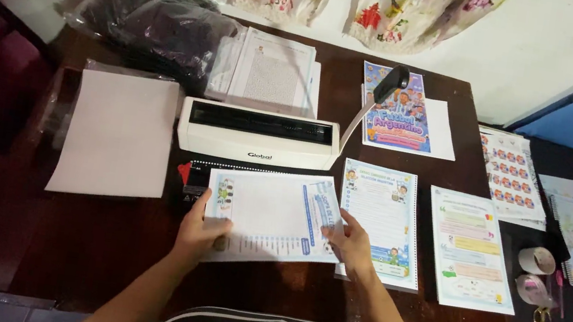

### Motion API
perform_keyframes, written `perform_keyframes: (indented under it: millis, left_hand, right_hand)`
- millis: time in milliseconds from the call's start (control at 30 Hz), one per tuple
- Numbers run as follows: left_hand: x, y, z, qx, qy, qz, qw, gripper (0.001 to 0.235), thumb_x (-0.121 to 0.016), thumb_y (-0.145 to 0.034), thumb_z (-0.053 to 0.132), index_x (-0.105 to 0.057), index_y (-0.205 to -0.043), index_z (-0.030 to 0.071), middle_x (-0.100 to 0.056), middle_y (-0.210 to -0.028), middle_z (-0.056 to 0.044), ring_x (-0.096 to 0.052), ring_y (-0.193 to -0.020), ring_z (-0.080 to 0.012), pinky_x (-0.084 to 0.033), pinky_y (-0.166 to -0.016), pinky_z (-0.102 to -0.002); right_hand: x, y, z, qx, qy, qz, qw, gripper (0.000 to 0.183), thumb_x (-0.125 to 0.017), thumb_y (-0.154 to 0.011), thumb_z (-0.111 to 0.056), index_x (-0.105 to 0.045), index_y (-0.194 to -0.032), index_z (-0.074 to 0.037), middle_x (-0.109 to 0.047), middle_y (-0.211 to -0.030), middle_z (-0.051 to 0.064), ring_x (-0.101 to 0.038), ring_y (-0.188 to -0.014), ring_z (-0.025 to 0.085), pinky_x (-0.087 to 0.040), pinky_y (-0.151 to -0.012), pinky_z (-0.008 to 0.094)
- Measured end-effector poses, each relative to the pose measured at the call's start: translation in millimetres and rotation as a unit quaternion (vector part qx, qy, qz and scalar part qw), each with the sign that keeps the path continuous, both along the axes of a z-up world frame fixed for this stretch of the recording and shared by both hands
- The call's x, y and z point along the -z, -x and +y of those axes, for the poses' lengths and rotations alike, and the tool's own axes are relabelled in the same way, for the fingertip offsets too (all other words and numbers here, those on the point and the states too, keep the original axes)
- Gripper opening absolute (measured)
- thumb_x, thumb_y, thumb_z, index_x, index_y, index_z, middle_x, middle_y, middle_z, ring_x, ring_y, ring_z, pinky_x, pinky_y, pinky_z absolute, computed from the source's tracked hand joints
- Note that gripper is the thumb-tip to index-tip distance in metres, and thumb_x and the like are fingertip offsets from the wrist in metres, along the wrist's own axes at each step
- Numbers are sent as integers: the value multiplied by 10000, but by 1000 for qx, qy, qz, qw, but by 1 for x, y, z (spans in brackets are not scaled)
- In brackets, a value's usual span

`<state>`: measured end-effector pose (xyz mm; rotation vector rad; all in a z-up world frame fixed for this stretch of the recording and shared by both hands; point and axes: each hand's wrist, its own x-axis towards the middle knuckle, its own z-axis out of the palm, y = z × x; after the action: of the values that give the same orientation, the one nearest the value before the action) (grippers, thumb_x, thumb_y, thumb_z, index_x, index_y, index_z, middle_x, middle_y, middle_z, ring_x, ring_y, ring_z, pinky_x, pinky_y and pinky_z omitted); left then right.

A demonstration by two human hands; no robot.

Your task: Organizing and aligning printed sheets and covers in preparation for manual book binding.

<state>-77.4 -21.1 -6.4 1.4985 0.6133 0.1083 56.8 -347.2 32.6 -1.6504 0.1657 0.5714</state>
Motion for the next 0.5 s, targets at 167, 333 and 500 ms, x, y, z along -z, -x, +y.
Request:
perform_keyframes:
  millis: [167, 333, 500]
  left_hand:
    - [19, -22, 13, -5, -26, 11, 1000, 945, -834, -723, 106, -373, -1539, -16, -689, -1251, -165, -694, -1009, -196, -580, -843, -314]
    - [26, -32, 21, 1, -32, -7, 999, 923, -832, -720, 108, -396, -1521, -36, -731, -1202, -162, -707, -1001, -192, -579, -849, -317]
    - [14, -39, 31, 36, -118, 4, 992, 901, -849, -737, 151, -416, -1508, -21, -724, -1224, -187, -721, -1038, -207, -576, -888, -330]
  right_hand:
    - [12, -18, 7, 9, -24, 1, 1000, 932, -804, -776, -27, -294, -1550, 76, -723, -1020, 209, -689, -821, 213, -532, -651, 286]
    - [18, -29, 13, 39, -76, 32, 996, 875, -779, -799, -7, -301, -1528, 78, -742, -1055, 185, -732, -878, 199, -592, -719, 261]
    - [24, -36, 21, 20, -15, -5, 1000, 813, -772, -801, -2, -396, -1517, 71, -737, -1051, 184, -711, -834, 197, -565, -666, 276]
